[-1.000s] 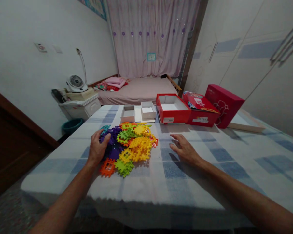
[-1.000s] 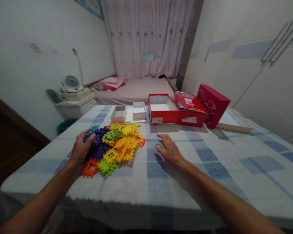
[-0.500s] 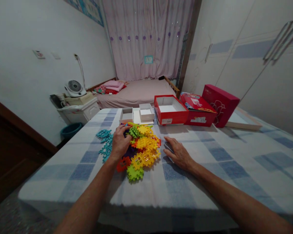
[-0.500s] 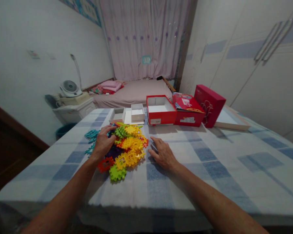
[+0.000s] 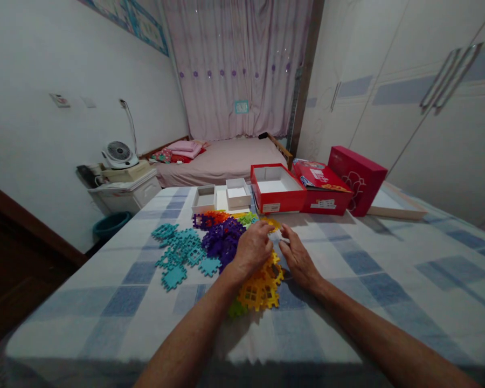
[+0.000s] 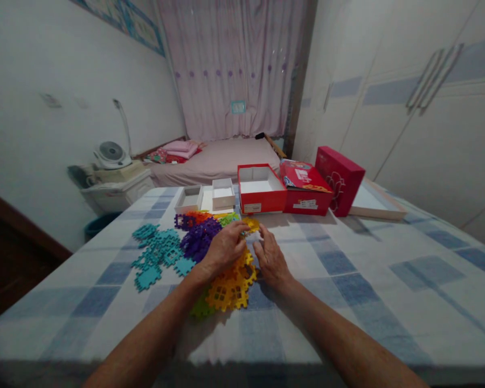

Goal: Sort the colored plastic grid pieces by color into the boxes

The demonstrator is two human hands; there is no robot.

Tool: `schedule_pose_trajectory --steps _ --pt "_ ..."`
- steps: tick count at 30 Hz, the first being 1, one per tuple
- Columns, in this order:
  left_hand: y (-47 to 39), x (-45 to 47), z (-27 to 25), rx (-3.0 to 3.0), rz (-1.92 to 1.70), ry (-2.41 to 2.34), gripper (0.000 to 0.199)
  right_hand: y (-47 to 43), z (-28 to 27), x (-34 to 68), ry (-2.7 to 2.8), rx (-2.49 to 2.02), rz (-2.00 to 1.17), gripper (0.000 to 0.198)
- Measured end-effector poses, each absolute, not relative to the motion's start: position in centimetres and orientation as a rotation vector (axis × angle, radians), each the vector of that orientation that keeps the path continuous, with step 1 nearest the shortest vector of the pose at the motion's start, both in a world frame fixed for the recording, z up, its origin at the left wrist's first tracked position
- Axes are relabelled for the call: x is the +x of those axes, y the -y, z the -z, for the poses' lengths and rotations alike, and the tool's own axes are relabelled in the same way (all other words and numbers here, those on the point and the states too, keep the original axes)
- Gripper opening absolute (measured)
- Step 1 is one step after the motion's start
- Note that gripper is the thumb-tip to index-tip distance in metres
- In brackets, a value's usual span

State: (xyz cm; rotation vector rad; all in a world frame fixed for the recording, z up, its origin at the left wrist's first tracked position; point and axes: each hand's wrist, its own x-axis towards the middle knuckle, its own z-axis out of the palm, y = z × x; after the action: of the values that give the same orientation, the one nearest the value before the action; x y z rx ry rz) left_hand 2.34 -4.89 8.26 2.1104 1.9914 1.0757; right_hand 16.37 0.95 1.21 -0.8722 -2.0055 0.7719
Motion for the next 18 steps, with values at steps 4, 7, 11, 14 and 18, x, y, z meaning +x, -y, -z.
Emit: schedule_pose_trajectory --steps 4,7,11,14,18 --pt "5.1 1.1 -9.5 2.188 -1.212 -1.960 0.029 -1.4 -1.0 16.7 1.942 -0.951 -0.730 0.047" --pt "5.2 -4.5 -9.7 2.014 -1.274 -2.336 0.032 -1.4 -0.9 16.7 1.958 -0.965 -0.725 0.046" --pt "5.3 -12.5 -8.5 1.562 -1.083 -2.725 0.043 -1.3 -0.7 16.5 1.973 -0.934 -0.704 0.044" --pt "5.4 -15.2 -7.3 1.553 -0.997 -2.648 0.042 -1.4 -0.6 16.5 1.988 -0.880 -0.692 0.041" --pt "5.1 -15.1 -6.0 1.547 -0.957 -2.542 0.047 -1.4 -0.8 16.6 1.997 -0.958 -0.731 0.041"
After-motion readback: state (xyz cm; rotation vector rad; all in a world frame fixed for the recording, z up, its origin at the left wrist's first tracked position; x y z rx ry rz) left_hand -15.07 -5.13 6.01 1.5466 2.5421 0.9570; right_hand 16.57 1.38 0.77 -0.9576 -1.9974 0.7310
